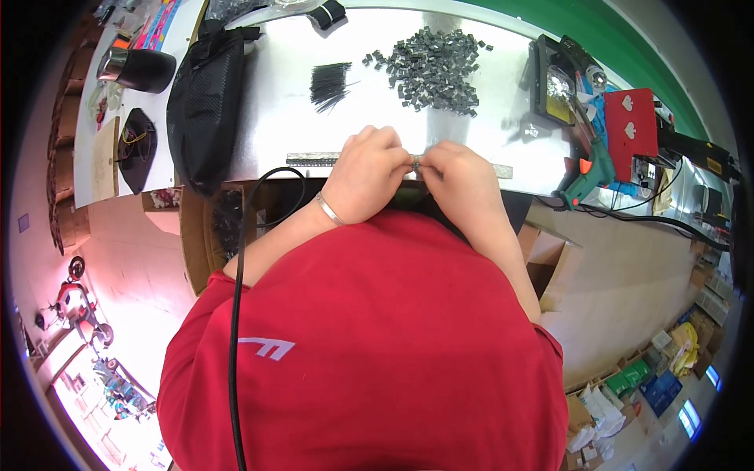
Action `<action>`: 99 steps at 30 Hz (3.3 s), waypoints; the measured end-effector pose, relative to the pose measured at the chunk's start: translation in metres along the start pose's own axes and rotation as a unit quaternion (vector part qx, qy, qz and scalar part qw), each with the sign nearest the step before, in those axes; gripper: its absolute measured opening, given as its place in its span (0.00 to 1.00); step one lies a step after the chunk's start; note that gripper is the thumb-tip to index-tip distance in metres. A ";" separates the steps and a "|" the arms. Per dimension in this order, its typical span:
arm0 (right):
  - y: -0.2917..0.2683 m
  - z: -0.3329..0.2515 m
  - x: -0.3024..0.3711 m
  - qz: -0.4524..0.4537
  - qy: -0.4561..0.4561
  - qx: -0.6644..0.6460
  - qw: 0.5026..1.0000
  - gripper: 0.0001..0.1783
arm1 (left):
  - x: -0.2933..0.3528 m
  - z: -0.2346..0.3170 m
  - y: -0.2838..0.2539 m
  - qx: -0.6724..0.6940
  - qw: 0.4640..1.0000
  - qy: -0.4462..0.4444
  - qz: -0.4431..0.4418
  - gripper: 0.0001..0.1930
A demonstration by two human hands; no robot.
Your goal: Assembling small black components onto a thin strip at an assembly station.
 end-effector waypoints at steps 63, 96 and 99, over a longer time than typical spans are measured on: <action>-0.002 0.052 -0.017 0.140 0.071 0.016 0.987 0.06 | -0.051 -0.015 0.009 -0.064 0.991 -0.032 0.115 0.12; 0.014 0.027 -0.025 0.147 0.040 -0.111 0.982 0.12 | -0.045 -0.031 0.019 0.107 0.991 -0.084 -0.001 0.07; 0.011 0.028 -0.031 0.162 0.019 -0.048 0.985 0.12 | -0.044 -0.032 0.017 0.056 0.997 -0.053 0.027 0.07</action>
Point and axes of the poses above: each hand's wrist, its own x-axis away from the middle knuckle, its own y-axis out of the palm, z = x × y, the point moved 7 cm from there along -x, towards the middle knuckle, and after that the axes turned 6 degrees about -y, right-handed, at the moved point
